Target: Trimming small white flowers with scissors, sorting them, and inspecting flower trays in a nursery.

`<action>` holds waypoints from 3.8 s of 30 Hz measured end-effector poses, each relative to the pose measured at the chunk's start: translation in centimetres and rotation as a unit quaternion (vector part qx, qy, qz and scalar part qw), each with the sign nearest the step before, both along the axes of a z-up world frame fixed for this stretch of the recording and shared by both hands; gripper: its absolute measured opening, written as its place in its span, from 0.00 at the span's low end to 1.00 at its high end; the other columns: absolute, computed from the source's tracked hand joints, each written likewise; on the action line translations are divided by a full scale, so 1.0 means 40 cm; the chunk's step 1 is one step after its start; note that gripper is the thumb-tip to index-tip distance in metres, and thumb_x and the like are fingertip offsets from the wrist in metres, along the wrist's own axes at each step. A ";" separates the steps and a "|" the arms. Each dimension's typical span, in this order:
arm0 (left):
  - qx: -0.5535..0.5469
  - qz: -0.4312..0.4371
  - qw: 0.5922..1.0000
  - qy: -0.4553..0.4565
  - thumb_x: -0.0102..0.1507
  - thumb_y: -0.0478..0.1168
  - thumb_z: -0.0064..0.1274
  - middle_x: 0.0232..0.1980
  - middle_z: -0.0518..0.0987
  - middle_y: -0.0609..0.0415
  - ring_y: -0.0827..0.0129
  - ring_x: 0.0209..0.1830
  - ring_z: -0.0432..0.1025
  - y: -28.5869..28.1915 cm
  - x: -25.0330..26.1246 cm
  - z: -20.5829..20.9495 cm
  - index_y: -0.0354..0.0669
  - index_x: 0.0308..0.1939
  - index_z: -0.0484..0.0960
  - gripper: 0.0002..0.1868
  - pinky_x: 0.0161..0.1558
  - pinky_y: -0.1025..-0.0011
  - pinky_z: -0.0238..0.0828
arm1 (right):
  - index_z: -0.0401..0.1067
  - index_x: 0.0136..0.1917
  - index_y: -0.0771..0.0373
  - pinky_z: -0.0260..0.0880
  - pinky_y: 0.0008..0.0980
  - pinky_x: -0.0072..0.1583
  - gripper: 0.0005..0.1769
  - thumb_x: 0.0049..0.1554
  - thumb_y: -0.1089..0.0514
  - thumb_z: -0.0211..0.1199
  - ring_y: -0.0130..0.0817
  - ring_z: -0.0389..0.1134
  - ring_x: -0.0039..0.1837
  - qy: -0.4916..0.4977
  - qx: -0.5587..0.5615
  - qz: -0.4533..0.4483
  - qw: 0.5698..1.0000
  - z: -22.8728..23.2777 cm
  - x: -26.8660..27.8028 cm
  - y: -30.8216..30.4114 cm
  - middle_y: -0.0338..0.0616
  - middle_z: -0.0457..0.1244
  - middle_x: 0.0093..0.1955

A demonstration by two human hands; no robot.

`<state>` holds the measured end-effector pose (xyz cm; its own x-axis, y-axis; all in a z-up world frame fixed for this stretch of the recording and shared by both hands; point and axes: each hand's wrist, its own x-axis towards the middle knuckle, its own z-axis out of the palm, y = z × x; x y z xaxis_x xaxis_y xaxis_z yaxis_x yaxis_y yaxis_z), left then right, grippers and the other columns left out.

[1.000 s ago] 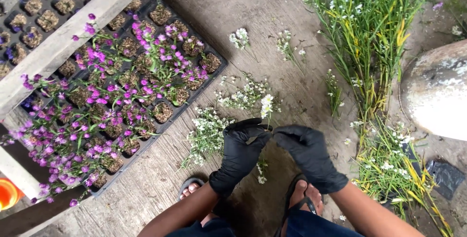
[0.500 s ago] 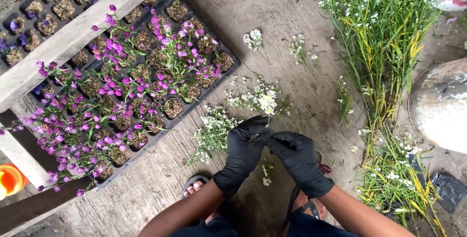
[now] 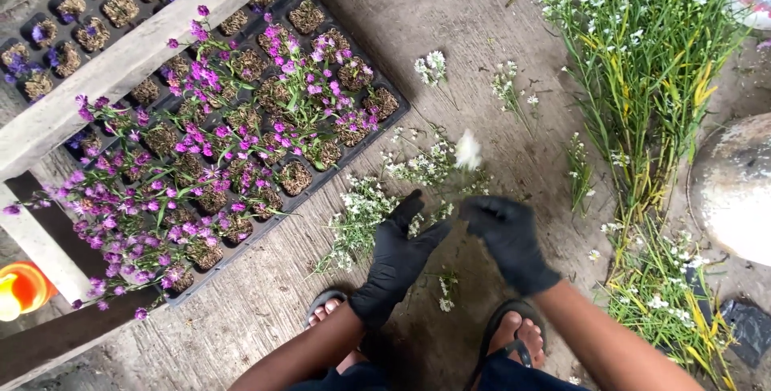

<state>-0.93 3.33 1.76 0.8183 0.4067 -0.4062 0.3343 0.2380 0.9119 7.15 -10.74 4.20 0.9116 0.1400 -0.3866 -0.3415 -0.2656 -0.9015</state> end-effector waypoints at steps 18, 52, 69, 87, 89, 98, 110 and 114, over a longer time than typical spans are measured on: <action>0.038 0.071 0.989 -0.125 0.62 0.32 0.62 0.63 0.80 0.41 0.57 0.62 0.76 0.122 0.002 0.044 0.35 0.46 0.88 0.08 0.62 0.67 0.77 | 0.79 0.42 0.79 0.66 0.39 0.31 0.05 0.51 0.71 0.68 0.50 0.68 0.27 0.146 0.240 0.143 0.949 -0.108 0.001 -0.016 0.72 0.69 0.31; 0.026 0.090 0.995 -0.038 0.67 0.49 0.51 0.59 0.85 0.57 0.62 0.63 0.77 0.186 -0.108 0.096 0.50 0.38 0.91 0.14 0.65 0.57 0.71 | 0.67 0.26 0.58 0.60 0.31 0.44 0.16 0.54 0.54 0.59 0.25 0.61 0.35 -0.277 -0.297 0.216 0.888 -0.382 0.519 0.128 0.43 0.49 0.24; -0.014 0.090 0.991 0.095 0.70 0.45 0.44 0.61 0.84 0.55 0.69 0.69 0.72 0.262 -0.112 0.100 0.48 0.42 0.91 0.18 0.71 0.68 0.60 | 0.82 0.50 0.57 0.76 0.44 0.54 0.06 0.57 0.59 0.71 0.51 0.73 0.52 -0.264 -0.231 0.194 0.916 -0.391 0.300 -0.025 0.51 0.72 0.46; 0.087 0.190 0.976 0.057 0.70 0.39 0.43 0.60 0.83 0.44 0.63 0.66 0.70 0.352 -0.228 -0.101 0.42 0.45 0.88 0.16 0.70 0.60 0.59 | 0.80 0.55 0.55 0.77 0.41 0.41 0.13 0.56 0.55 0.71 0.48 0.73 0.40 -0.198 -0.115 0.294 0.928 -0.308 -0.030 0.044 0.49 0.72 0.43; 0.090 0.190 0.976 0.053 0.70 0.39 0.45 0.60 0.82 0.43 0.60 0.66 0.70 0.350 -0.236 -0.121 0.42 0.46 0.88 0.15 0.70 0.59 0.59 | 0.80 0.55 0.55 0.76 0.38 0.39 0.13 0.56 0.54 0.72 0.43 0.72 0.39 -0.199 -0.108 0.287 0.931 -0.316 -0.044 0.069 0.47 0.72 0.42; 0.124 0.145 0.981 0.023 0.68 0.39 0.55 0.60 0.81 0.42 0.56 0.66 0.71 0.372 -0.298 -0.213 0.44 0.48 0.88 0.09 0.69 0.58 0.61 | 0.78 0.54 0.51 0.76 0.36 0.45 0.12 0.59 0.46 0.69 0.41 0.72 0.41 -0.416 -0.193 0.345 0.819 -0.207 -0.061 0.183 0.39 0.69 0.41; 0.126 0.146 0.981 0.007 0.66 0.37 0.57 0.61 0.80 0.37 0.52 0.67 0.70 0.379 -0.304 -0.215 0.42 0.48 0.87 0.08 0.69 0.56 0.59 | 0.79 0.42 0.53 0.75 0.35 0.44 0.04 0.56 0.53 0.70 0.41 0.71 0.44 -0.385 -0.185 0.357 0.831 -0.311 -0.064 0.203 0.40 0.67 0.40; 0.129 0.145 0.981 -0.011 0.66 0.36 0.57 0.60 0.80 0.34 0.49 0.66 0.71 0.368 -0.283 -0.216 0.40 0.45 0.87 0.07 0.69 0.55 0.60 | 0.78 0.46 0.62 0.75 0.35 0.47 0.06 0.58 0.59 0.72 0.49 0.72 0.48 -0.302 -0.040 0.265 0.915 -0.386 -0.060 0.145 0.51 0.68 0.44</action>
